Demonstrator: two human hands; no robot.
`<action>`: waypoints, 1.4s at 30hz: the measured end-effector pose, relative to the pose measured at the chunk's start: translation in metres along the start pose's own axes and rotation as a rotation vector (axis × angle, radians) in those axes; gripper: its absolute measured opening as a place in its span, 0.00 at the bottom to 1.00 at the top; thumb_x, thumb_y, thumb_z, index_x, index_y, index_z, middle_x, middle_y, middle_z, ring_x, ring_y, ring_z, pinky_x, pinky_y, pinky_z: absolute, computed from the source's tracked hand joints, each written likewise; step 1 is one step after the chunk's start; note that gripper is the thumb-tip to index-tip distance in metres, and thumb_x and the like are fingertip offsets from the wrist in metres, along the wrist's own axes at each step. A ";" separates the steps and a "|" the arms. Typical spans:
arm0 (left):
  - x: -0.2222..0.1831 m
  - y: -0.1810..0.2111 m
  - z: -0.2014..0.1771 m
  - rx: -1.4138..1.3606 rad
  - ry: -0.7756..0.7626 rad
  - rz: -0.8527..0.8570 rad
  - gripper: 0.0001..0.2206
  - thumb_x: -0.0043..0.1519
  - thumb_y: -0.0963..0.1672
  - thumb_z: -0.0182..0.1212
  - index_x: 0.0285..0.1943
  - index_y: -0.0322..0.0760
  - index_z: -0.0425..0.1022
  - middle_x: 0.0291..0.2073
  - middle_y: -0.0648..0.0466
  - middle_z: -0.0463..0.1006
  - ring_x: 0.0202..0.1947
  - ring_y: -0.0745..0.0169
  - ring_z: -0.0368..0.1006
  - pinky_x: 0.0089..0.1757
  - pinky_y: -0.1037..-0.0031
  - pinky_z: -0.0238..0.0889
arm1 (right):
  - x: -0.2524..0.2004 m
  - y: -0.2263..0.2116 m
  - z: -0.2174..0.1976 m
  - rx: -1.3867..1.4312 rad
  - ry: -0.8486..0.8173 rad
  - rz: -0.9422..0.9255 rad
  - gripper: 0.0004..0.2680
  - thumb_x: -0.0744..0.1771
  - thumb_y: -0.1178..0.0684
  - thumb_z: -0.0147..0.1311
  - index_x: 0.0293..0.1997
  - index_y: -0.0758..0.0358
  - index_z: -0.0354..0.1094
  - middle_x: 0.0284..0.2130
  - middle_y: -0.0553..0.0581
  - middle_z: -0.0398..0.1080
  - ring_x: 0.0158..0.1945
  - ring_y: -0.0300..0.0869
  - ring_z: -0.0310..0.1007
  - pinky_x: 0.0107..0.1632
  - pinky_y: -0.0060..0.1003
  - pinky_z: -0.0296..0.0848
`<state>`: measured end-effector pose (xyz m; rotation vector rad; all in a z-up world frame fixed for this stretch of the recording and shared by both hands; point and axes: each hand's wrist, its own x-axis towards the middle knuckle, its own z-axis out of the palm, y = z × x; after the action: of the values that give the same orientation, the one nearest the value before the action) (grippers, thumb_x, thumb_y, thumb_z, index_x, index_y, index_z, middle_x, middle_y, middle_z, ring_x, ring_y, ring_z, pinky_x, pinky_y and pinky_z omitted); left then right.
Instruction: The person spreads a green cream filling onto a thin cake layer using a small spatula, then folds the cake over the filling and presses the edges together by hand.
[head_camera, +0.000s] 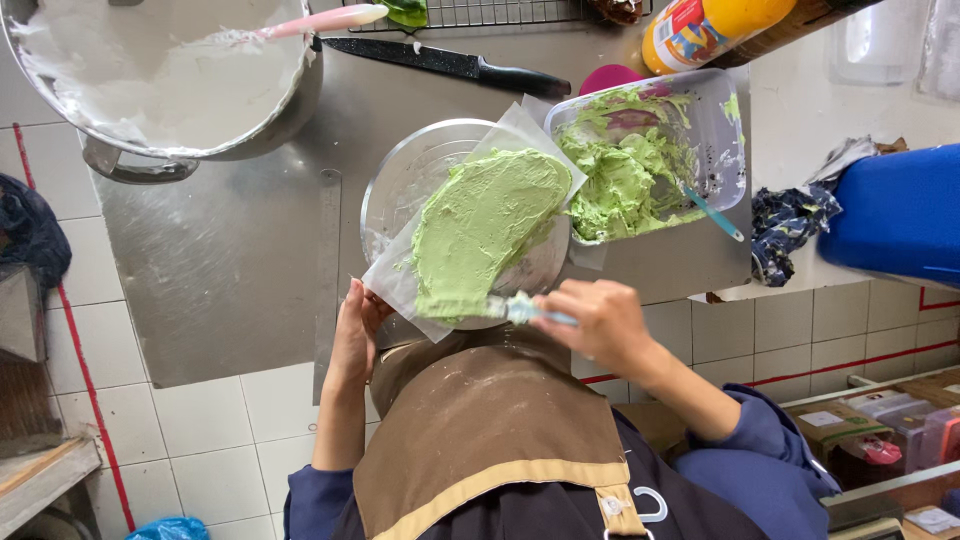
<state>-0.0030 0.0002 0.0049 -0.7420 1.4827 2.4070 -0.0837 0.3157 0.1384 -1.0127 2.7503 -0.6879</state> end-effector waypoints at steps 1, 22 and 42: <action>0.001 0.000 0.000 -0.001 -0.010 0.013 0.35 0.68 0.60 0.41 0.66 0.26 0.68 0.55 0.44 0.78 0.58 0.55 0.72 0.61 0.58 0.57 | 0.004 0.008 -0.002 -0.107 0.043 -0.004 0.06 0.64 0.47 0.66 0.34 0.54 0.77 0.23 0.49 0.72 0.22 0.41 0.71 0.27 0.38 0.67; 0.007 -0.008 0.004 -0.128 -0.057 0.098 0.31 0.70 0.56 0.43 0.69 0.26 0.65 0.62 0.48 0.75 0.61 0.59 0.70 0.61 0.64 0.58 | 0.078 -0.009 -0.101 -0.227 -0.207 -0.065 0.10 0.63 0.52 0.63 0.47 0.54 0.74 0.31 0.53 0.75 0.32 0.46 0.76 0.35 0.41 0.72; -0.013 -0.020 0.031 -0.365 0.034 0.229 0.30 0.70 0.54 0.42 0.75 0.31 0.56 0.58 0.47 0.77 0.55 0.62 0.74 0.58 0.69 0.63 | 0.144 -0.185 -0.060 -1.209 -0.776 -1.036 0.08 0.62 0.54 0.56 0.19 0.59 0.71 0.15 0.49 0.64 0.22 0.40 0.61 0.28 0.36 0.57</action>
<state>0.0076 0.0377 0.0071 -0.7189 1.2088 2.8992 -0.1031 0.1215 0.2811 -2.2188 1.5741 1.2687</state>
